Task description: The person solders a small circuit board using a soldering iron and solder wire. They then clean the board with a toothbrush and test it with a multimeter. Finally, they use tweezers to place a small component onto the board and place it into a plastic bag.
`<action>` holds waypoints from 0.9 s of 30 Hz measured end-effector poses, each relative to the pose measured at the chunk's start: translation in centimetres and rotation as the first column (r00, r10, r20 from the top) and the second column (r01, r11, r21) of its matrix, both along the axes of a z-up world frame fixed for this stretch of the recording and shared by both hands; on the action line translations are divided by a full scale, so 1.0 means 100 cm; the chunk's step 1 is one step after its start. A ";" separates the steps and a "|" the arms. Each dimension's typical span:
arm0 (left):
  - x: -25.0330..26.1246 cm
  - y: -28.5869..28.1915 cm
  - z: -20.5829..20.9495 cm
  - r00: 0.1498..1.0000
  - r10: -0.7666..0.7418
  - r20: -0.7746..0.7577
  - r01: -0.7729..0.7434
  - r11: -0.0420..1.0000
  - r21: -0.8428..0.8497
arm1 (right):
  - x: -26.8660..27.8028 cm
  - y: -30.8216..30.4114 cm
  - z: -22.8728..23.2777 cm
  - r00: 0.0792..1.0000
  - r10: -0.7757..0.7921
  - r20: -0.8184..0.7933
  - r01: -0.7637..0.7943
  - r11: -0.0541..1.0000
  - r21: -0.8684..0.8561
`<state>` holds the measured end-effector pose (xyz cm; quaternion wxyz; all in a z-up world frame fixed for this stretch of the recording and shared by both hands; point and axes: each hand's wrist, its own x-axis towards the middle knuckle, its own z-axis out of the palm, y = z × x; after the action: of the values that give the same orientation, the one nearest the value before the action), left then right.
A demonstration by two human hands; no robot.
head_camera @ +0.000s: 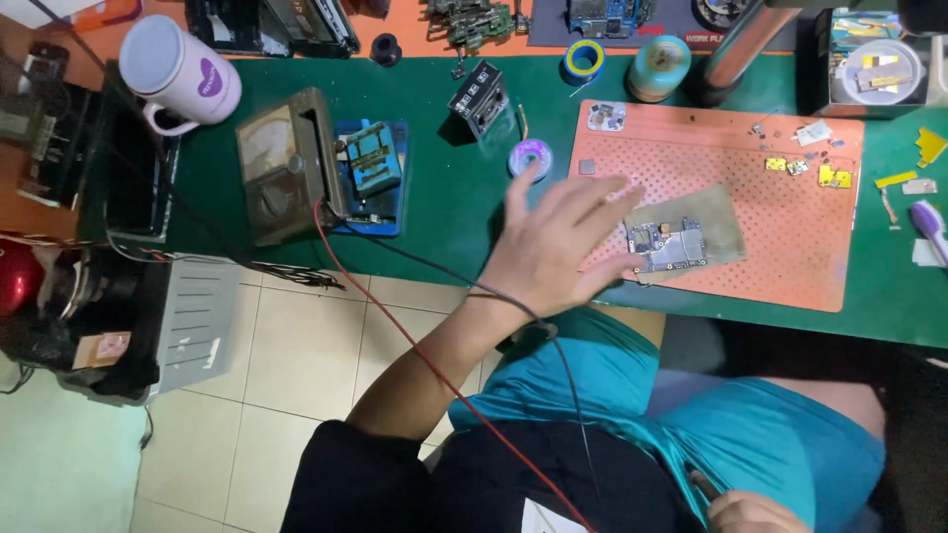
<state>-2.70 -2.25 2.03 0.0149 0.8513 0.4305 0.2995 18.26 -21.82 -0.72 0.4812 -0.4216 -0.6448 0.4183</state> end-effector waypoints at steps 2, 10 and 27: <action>-0.030 0.001 -0.003 0.990 0.131 0.049 -0.134 0.988 0.080 | -0.001 0.002 0.000 1.000 -0.002 0.030 0.001 1.000 0.023; -0.153 -0.010 0.015 0.530 0.844 -0.087 -0.841 0.536 0.078 | -0.017 0.003 0.008 0.980 -0.065 0.190 0.045 0.993 0.105; -0.164 0.002 0.040 0.349 0.865 -0.360 -0.893 0.191 -0.408 | -0.049 0.009 0.014 0.975 -0.105 0.196 0.044 0.955 0.294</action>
<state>-19.06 -2.01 6.00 0.0707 0.4146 0.9021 0.0967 13.40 -20.89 0.69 0.4822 -0.4128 -0.7296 0.2546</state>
